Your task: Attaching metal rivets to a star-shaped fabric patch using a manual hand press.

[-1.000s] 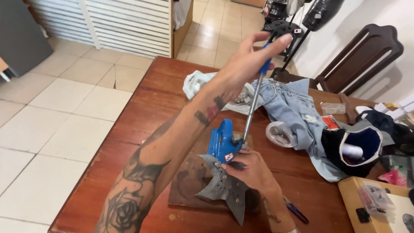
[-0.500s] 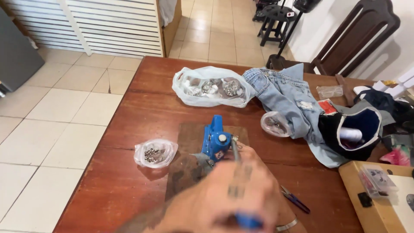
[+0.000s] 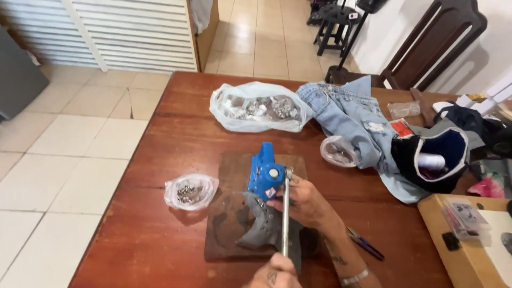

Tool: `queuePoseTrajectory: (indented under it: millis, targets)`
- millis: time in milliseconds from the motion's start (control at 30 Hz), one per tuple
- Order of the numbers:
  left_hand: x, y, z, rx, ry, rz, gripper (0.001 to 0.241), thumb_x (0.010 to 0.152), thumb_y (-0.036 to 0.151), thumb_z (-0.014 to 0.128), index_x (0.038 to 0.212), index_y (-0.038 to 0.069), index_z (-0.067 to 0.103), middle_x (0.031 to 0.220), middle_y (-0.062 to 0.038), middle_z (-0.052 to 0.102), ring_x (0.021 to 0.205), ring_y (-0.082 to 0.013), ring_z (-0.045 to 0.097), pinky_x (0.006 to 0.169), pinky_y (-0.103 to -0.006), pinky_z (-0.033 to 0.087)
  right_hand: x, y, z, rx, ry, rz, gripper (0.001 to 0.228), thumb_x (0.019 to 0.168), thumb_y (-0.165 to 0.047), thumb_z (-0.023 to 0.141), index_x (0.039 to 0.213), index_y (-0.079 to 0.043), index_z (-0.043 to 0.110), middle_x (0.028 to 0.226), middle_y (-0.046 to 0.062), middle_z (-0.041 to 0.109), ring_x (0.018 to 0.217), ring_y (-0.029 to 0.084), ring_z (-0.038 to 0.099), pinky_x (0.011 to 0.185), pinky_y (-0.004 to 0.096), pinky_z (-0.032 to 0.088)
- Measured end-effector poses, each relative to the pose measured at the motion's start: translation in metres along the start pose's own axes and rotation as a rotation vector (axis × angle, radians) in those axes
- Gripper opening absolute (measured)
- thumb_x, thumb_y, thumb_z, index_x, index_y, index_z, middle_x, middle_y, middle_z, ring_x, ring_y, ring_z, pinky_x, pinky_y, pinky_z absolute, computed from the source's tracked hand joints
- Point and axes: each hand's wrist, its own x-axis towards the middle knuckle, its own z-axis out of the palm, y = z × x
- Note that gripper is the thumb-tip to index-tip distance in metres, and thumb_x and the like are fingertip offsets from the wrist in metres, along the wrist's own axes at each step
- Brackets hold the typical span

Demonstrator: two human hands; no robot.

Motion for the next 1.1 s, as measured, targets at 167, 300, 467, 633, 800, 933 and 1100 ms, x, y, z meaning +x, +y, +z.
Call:
queuePoseTrajectory:
  millis: [167,300,467,633,800,933,1100]
  targets:
    - [0.054,-0.087,-0.013,0.374,0.128,0.039,0.029,0.117,0.041,0.065,0.102,0.018,0.057,0.115,-0.018,0.051,0.106,-0.049,0.048,0.098,-0.0604,0.041,-0.026,0.016,0.015,0.084,0.023,0.092,0.024,0.101,-0.014,0.104,0.118,-0.008,0.087,0.127,0.01,0.089,0.123,0.034,0.087,0.118,0.048,0.069]
    - [0.113,-0.147,0.025,-0.717,0.213,-0.107,0.034,0.127,0.037,0.053,0.106,0.011,0.062,0.114,-0.018,0.061,0.103,-0.0458,0.06,0.104,-0.0598,0.045,-0.032,0.015,0.014,0.162,0.034,0.148,0.022,0.102,-0.016,0.101,0.114,-0.004,0.087,0.129,0.013,0.087,0.118,0.035,0.087,0.109,0.048,0.071]
    - [0.189,-0.212,0.041,-2.426,-0.131,-0.594,0.041,0.129,0.056,0.056,0.113,0.019,0.065,0.105,-0.002,0.065,0.092,-0.0247,0.065,0.094,-0.0395,0.054,-0.049,0.025,0.0,0.3,0.001,0.359,0.037,0.109,-0.014,0.08,0.144,-0.009,0.086,0.157,0.015,0.075,0.148,0.032,0.075,0.129,0.047,0.057]
    - [0.302,-0.185,0.174,-2.57,-0.322,-1.071,0.037,0.121,0.053,0.054,0.11,0.018,0.06,0.091,0.006,0.053,0.076,-0.0081,0.044,0.067,-0.0279,0.035,-0.024,0.003,-0.021,0.223,-0.097,0.69,0.048,0.119,-0.041,0.068,0.156,-0.012,0.077,0.153,0.008,0.082,0.142,0.023,0.076,0.121,0.041,0.059]
    - [0.311,-0.105,0.29,-2.733,-0.674,-1.463,0.044,0.114,0.061,0.065,0.103,0.018,0.064,0.081,0.006,0.057,0.065,-0.0082,0.04,0.057,-0.0265,0.033,-0.001,-0.031,-0.035,0.17,-0.418,0.946,0.082,0.115,-0.068,0.052,0.184,-0.023,0.053,0.182,0.001,0.069,0.165,0.026,0.062,0.129,0.049,0.053]
    - [0.298,-0.091,0.294,-2.749,-0.698,-1.516,0.048,0.115,0.059,0.062,0.117,0.012,0.062,0.084,-0.001,0.059,0.066,-0.0132,0.049,0.057,-0.0298,0.041,-0.002,-0.024,-0.031,0.241,-0.43,0.991,0.091,0.108,-0.069,0.061,0.186,-0.025,0.047,0.137,0.004,0.071,0.136,0.027,0.072,0.111,0.045,0.057]
    - [0.193,-0.145,0.2,-1.982,-0.877,-1.332,0.087,0.109,0.072,0.043,0.166,0.013,0.071,0.167,-0.007,0.076,0.148,-0.0197,0.073,0.124,-0.0404,0.053,-0.021,-0.006,-0.012,0.418,-0.135,1.112,0.062,0.103,-0.038,0.089,0.162,-0.025,0.075,0.16,0.003,0.085,0.159,0.024,0.075,0.124,0.043,0.061]
